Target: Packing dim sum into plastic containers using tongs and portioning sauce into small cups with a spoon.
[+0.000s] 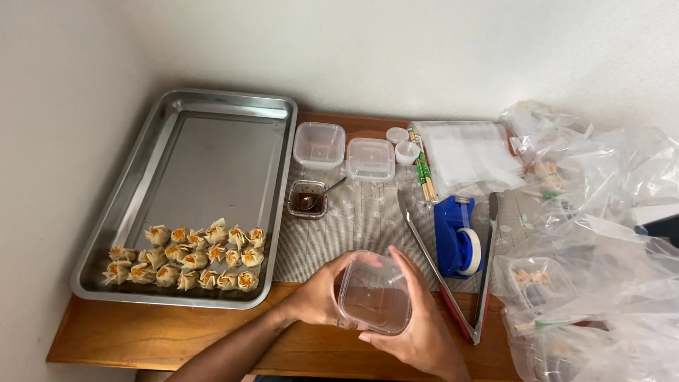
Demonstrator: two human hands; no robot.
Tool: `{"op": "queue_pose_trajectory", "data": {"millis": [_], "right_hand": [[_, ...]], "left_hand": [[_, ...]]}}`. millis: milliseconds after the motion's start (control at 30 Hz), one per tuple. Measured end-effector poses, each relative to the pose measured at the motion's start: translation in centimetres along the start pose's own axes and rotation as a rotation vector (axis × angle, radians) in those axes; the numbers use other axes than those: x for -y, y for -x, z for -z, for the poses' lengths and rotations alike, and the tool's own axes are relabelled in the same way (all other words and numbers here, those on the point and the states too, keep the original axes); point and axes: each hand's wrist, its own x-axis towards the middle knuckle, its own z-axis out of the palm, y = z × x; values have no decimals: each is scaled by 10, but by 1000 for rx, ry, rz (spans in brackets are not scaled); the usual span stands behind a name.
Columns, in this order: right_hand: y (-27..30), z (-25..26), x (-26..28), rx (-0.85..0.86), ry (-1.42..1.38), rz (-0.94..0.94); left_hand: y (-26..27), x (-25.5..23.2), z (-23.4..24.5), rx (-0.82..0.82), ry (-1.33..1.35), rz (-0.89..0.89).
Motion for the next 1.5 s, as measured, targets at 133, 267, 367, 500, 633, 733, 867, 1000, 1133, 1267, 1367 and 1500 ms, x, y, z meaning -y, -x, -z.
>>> {"op": "queue_pose_trajectory", "data": {"millis": [133, 267, 367, 500, 633, 733, 867, 1000, 1133, 1267, 1367, 1500], "right_hand": [[-1, 3, 5, -9, -27, -5], [-1, 3, 5, -25, -93, -106], [-2, -1, -6, -93, -131, 7], [-7, -2, -6, -116, -177, 32], [-15, -1, -3, -110, -194, 91], [-19, -3, 4, -95, -148, 177], [-32, -2, 8, -88, 135, 302], [-36, -3, 6, -122, 191, 336], [-34, 0, 11, -111, 146, 308], [-33, -1, 6, -119, 168, 334], [-34, -1, 5, -111, 185, 311], [-35, -1, 5, -115, 209, 344]], "left_hand": [[5, 21, 2, -108, -77, -35], [9, 31, 2, -183, -126, -64], [10, 32, 3, -185, -131, -31], [6, 20, 8, -152, -40, 18], [6, 26, 11, 90, 731, -15], [6, 29, 8, 103, 1103, 110], [-8, 26, 2, -114, 1298, 341], [-23, 29, 2, -259, 1239, 306], [-29, 31, 4, -401, 1226, 294], [-26, 34, 2, -384, 1206, 338], [-21, 54, 5, -371, 1251, 367], [-16, 61, 10, -281, 1272, 256]]}}
